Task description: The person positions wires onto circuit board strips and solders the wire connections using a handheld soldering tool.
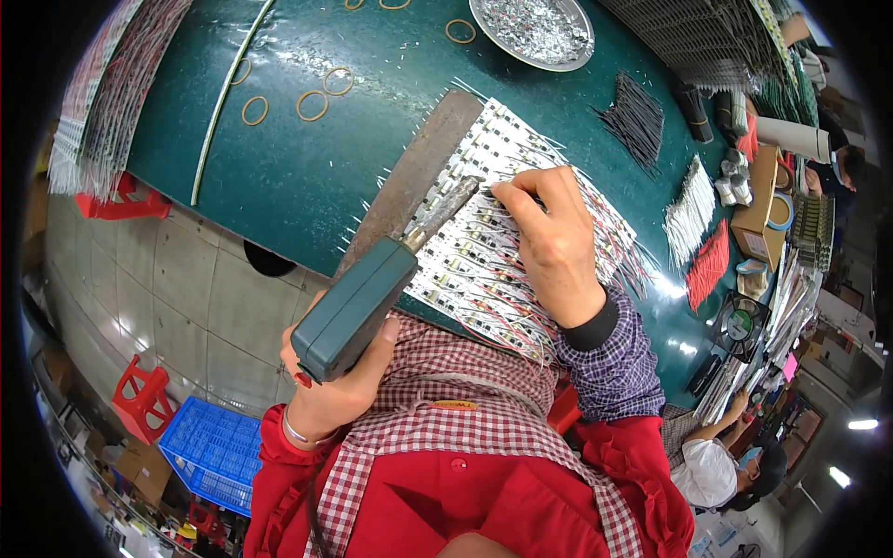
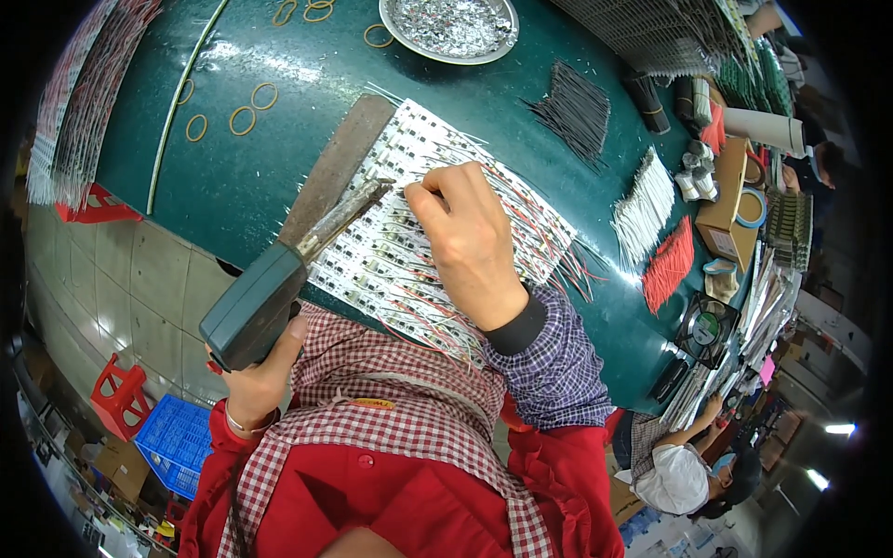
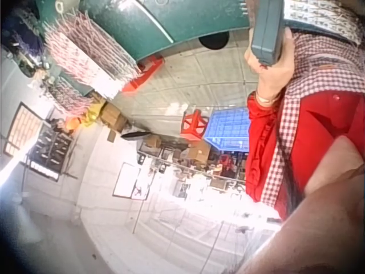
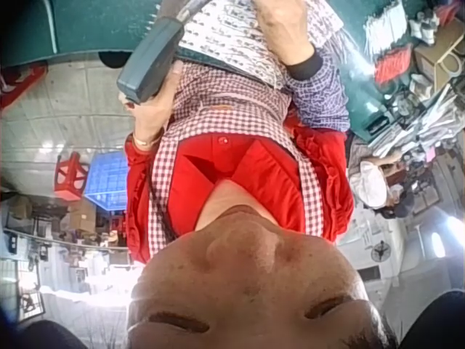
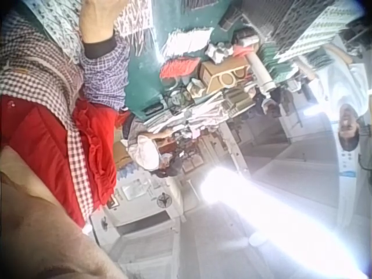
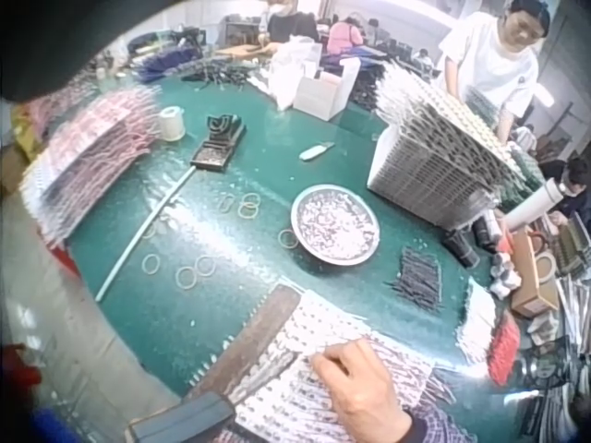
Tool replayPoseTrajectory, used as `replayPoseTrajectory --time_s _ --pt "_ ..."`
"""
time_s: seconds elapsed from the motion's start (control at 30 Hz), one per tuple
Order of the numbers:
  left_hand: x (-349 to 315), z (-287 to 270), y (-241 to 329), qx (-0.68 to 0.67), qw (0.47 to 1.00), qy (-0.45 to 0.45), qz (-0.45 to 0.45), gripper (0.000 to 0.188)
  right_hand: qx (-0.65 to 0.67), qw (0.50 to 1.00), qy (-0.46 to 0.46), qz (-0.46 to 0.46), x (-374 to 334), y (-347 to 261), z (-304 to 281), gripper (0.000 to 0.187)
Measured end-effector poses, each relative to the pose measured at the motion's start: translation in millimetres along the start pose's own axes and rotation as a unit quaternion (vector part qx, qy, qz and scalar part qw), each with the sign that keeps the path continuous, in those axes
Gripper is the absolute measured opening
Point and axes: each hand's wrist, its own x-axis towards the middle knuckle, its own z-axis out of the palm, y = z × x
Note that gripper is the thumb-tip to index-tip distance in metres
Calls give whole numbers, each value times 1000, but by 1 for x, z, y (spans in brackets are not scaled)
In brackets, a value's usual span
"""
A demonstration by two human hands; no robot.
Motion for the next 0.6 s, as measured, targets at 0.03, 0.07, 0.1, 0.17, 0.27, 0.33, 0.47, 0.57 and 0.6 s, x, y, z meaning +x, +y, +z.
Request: replayPoseTrajectory --time_s 0.03,0.07,0.1,0.17,0.27,0.33,0.47,0.57,0.6 --pt "-1 0 0 6 1000 1 -2 18 0 1000 0 0 0 0 0 25" --pt "-2 -1 0 11 1000 2 -4 19 0 1000 2 0 0 0 0 25" --pt "-3 -2 0 12 1000 2 -4 19 0 1000 4 0 0 0 1 26" --pt "-4 -2 0 43 999 7 17 19 0 1000 10 -6 -1 0 1 28" --pt "-9 -4 -2 61 998 14 3 19 0 1000 21 -14 -1 -4 -4 31" --pt "-11 -3 -1 41 999 25 -10 19 1 1000 26 -16 -2 -9 -6 32" --pt "-15 -7 -6 108 993 13 54 17 46 999 18 -10 -5 -12 -6 34" --pt "-12 -7 -1 30 999 14 -19 17 50 999 8 -7 -8 -10 -4 34" --pt "-11 -7 2 30 999 14 -19 17 48 999 6 -8 -8 -9 -3 35"
